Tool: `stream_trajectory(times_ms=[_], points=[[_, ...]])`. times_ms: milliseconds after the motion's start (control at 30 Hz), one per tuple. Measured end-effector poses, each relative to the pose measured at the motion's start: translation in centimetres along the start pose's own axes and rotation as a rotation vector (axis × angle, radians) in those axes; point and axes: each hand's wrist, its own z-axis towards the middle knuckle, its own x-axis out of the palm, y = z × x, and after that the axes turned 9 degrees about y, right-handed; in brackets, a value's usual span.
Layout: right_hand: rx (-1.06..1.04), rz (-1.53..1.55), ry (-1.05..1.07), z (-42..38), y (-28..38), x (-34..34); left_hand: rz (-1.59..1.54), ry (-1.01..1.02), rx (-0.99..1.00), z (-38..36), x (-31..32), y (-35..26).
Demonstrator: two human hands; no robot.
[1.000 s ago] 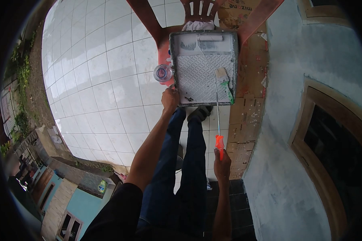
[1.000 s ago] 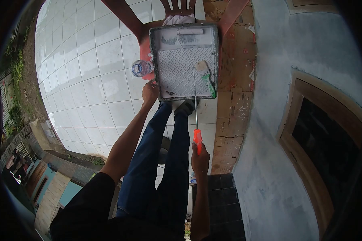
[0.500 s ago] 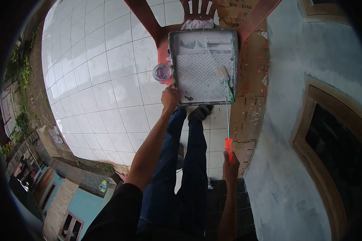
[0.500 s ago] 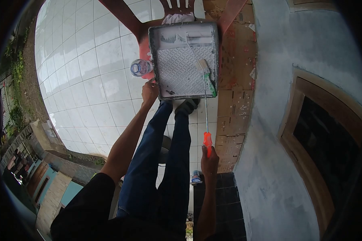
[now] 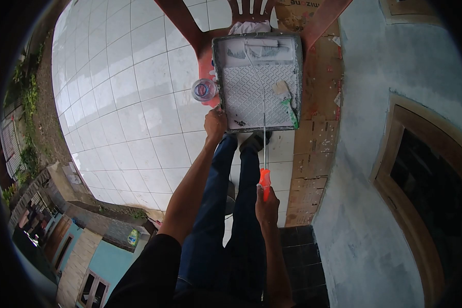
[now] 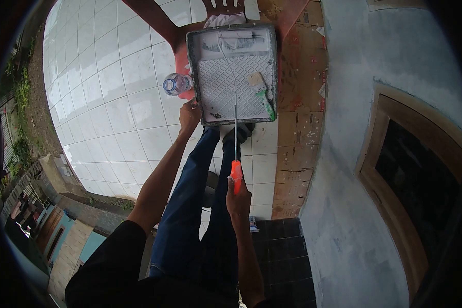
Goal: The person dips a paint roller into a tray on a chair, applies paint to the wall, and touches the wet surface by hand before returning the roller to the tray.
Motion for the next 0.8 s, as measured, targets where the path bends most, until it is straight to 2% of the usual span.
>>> stream_trajectory(times_ms=[300, 367, 500, 567, 800], points=[[0.019, -0.118, 0.027, -0.4, 0.0, 1.5, -0.009, -0.03, 0.029, 0.0, 0.0, 0.1], [-0.097, -0.183, -0.03, -0.9, -1.0, 2.1, -0.011, -0.026, 0.044, 0.2, 0.1, 0.3], [-0.063, -0.192, 0.005, -2.3, -1.6, 2.8, 0.004, -0.006, 0.014, 0.2, 0.1, 0.3], [0.035, -0.188, 0.036, -3.2, -1.1, 2.8, -0.021, -0.023, 0.048, 0.2, 0.2, 0.5], [-0.031, -0.217, 0.003, -5.2, -1.7, 2.7, 0.006, -0.02, 0.035, 0.2, 0.1, 0.3]])
